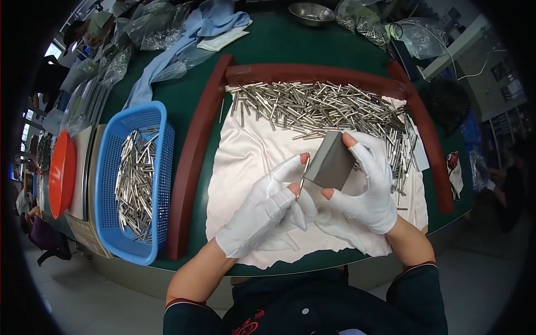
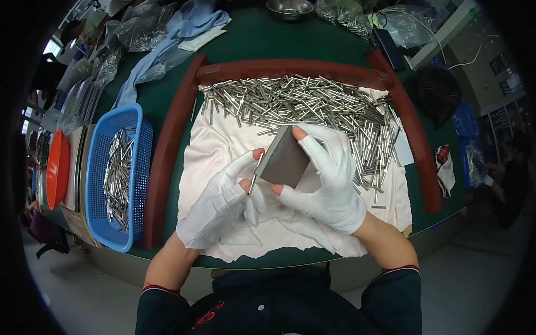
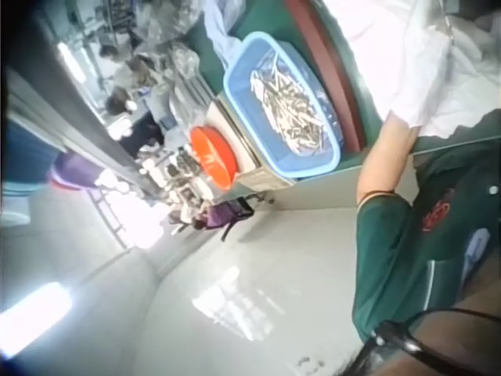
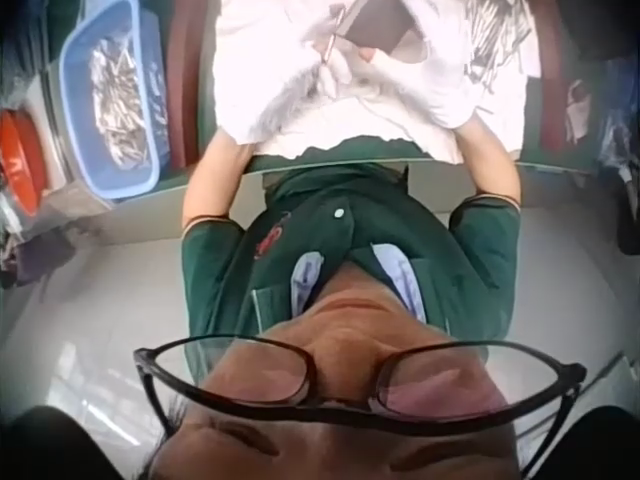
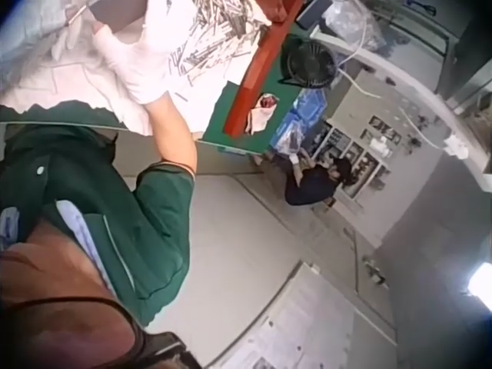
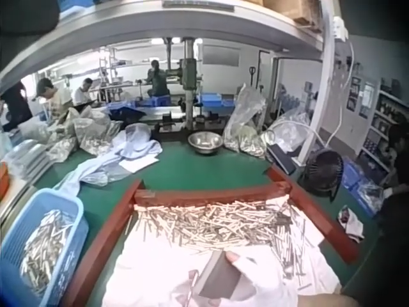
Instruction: Assembling metallic hardware by inserting small rods into a metal block.
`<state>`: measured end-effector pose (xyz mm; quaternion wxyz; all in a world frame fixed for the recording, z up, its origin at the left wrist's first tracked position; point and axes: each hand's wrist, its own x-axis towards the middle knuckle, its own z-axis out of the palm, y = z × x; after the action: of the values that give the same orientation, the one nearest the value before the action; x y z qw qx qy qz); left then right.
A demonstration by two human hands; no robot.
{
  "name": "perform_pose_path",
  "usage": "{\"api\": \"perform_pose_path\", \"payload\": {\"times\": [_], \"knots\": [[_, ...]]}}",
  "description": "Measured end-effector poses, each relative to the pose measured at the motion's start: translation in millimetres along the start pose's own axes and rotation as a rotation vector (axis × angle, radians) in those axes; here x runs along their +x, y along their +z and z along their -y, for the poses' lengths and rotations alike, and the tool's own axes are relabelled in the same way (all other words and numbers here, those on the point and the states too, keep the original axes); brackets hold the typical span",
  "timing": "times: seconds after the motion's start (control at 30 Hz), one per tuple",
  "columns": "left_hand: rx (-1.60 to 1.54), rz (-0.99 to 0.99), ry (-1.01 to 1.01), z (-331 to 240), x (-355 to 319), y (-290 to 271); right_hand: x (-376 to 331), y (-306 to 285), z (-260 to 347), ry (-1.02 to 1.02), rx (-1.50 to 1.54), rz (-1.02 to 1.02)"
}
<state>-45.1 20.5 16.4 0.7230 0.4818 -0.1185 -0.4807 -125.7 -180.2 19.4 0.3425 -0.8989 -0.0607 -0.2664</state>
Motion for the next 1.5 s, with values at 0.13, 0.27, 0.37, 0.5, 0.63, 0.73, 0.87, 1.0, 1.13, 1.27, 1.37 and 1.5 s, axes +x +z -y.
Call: {"api": "perform_pose_path", "payload": {"times": [0.13, 0.27, 0.37, 0.5, 0.63, 0.73, 0.87, 1.0, 1.13, 1.27, 1.37, 1.5], "knots": [[0.045, 0.01, 0.015, 1.9, 1.6, -2.6, 2.5, -5.6, 2.6, -0.002, -0.065, 0.101], [0.072, -0.012, 0.028, 3.6, 2.3, -3.3, 2.1, -5.1, 3.0, 0.018, -0.07, 0.126], [0.111, 0.028, 0.021, 2.8, 1.2, -7.2, 1.0, -5.2, 3.5, 0.064, -0.054, 0.134], [0.088, 0.046, 0.017, -1.1, 0.7, -6.1, 2.2, -2.1, 1.5, 0.022, -0.04, 0.075], [-0.007, 0.103, 0.013, -5.4, -0.3, -3.5, 1.8, -3.1, 1.3, 0.037, -0.016, 0.071], [-0.007, 0.117, -0.008, -8.3, -0.3, -3.5, 1.4, -3.4, 0.7, 0.037, -0.005, 0.064], [-0.001, 0.119, -0.014, -4.8, 1.4, -6.6, 2.1, -3.8, 1.1, 0.028, -0.004, 0.063], [0.025, 0.098, -0.012, -6.4, 0.7, -6.1, 3.4, -5.8, 2.1, 0.018, -0.012, 0.06], [-0.006, 0.141, -0.032, -9.2, 0.3, -7.2, 2.7, -5.4, 1.0, 0.033, -0.002, 0.066], [0.063, 0.135, -0.026, -5.7, 2.1, -5.3, -1.2, -4.0, 2.9, 0.037, 0.055, 0.047], [0.046, 0.2, -0.132, -7.9, 1.0, 4.7, 1.9, -4.4, 9.8, 0.0, 0.022, 0.029], [-0.001, 0.131, -0.007, 1.7, 3.0, -0.1, -0.1, -4.9, 5.4, 0.025, 0.082, 0.014]]}}
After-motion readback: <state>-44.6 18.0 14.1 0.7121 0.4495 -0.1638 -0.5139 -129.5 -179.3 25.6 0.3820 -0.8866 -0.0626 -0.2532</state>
